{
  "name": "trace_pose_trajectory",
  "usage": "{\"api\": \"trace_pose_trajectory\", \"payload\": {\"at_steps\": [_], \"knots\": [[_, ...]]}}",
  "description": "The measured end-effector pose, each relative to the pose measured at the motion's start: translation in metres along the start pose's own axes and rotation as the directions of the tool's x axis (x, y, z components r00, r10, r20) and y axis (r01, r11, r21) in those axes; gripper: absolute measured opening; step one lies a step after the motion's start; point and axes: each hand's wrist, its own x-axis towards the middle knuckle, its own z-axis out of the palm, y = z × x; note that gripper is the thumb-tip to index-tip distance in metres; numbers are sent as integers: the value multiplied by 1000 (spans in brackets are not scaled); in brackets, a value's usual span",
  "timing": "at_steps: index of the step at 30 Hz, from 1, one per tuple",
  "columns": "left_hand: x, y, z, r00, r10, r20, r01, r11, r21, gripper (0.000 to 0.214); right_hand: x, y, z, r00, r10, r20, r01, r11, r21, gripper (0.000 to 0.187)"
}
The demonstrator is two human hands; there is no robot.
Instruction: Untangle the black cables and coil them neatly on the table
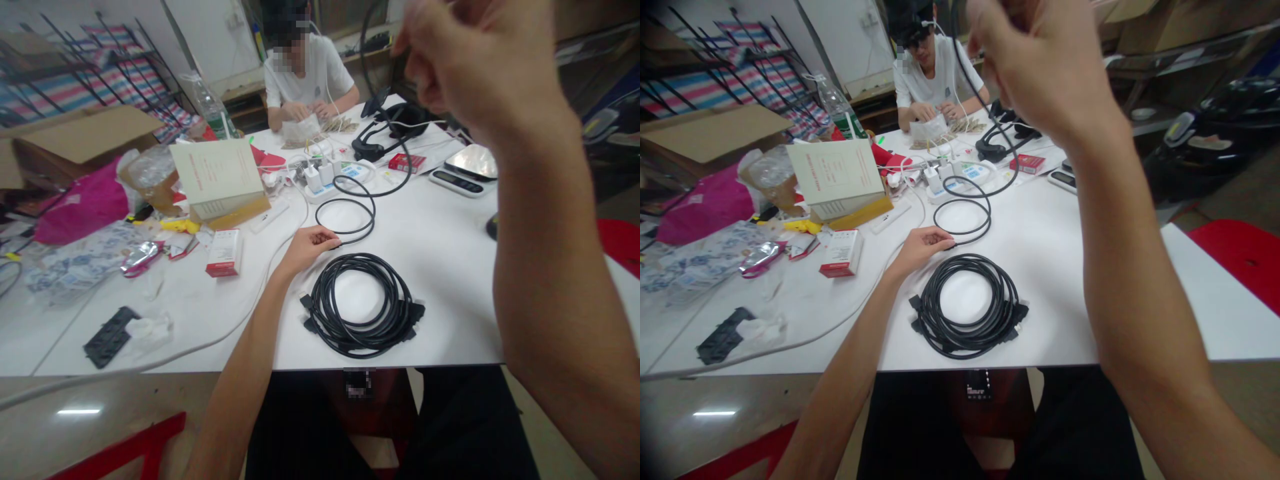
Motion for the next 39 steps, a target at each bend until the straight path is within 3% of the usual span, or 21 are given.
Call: {"api": "trace_pose_trajectory", "payload": {"at_steps": [2, 4, 6, 11, 12, 14, 17, 20, 21, 22, 25, 26, 28, 35, 39], "knots": [[1, -4, 1, 999, -8, -54, 7, 1000, -26, 31, -1, 14, 7, 982, -89, 164, 130, 957, -260, 42], [3, -7, 1, 995, -12, -99, 9, 999, -33, 31, 0, 37, 19, 916, -2, 402, 176, 901, -397, 45], [4, -8, 1, 990, -13, -139, 10, 1000, -23, 31, 1, 66, 37, 832, 133, 539, 150, 881, -449, 40], [6, -11, 0, 979, -5, -203, 0, 1000, -28, 27, -8, 124, 85, 581, 450, 678, 82, 796, -599, 46], [7, -12, 0, 977, -1, -212, -5, 1000, -30, 26, -11, 130, 91, 544, 496, 677, 50, 786, -616, 48], [8, -15, 0, 974, 1, -226, -9, 999, -34, 24, -14, 138, 101, 517, 530, 673, 14, 780, -625, 47], [10, -19, -2, 971, 3, -238, -15, 999, -48, 23, -18, 145, 109, 532, 481, 697, 76, 793, -605, 38], [11, -22, -3, 968, 13, -252, -27, 998, -52, 23, -30, 153, 109, 519, 409, 751, 178, 807, -563, 27], [12, -23, -3, 965, 14, -260, -28, 998, -50, 23, -39, 156, 109, 537, 372, 757, 210, 810, -548, 26], [12, -24, -3, 963, 15, -269, -29, 998, -49, 22, -49, 160, 108, 576, 328, 749, 242, 806, -540, 28], [14, -27, -2, 957, 29, -288, -44, 998, -45, 19, -84, 170, 108, 777, 152, 611, 307, 755, -579, 41], [14, -28, -1, 956, 37, -290, -52, 998, -45, 18, -94, 173, 109, 825, 100, 557, 311, 742, -594, 44], [15, -31, -1, 955, 50, -291, -63, 997, -37, 17, -109, 176, 111, 873, 40, 487, 305, 734, -607, 45], [20, -39, 2, 943, 16, -333, -50, 994, -94, 26, -116, 173, 115, 928, 6, 373, 263, 699, -665, 46], [18, -37, 4, 949, 15, -315, -54, 991, -118, 30, -115, 166, 113, 923, 56, 382, 254, 656, -711, 51]]}}
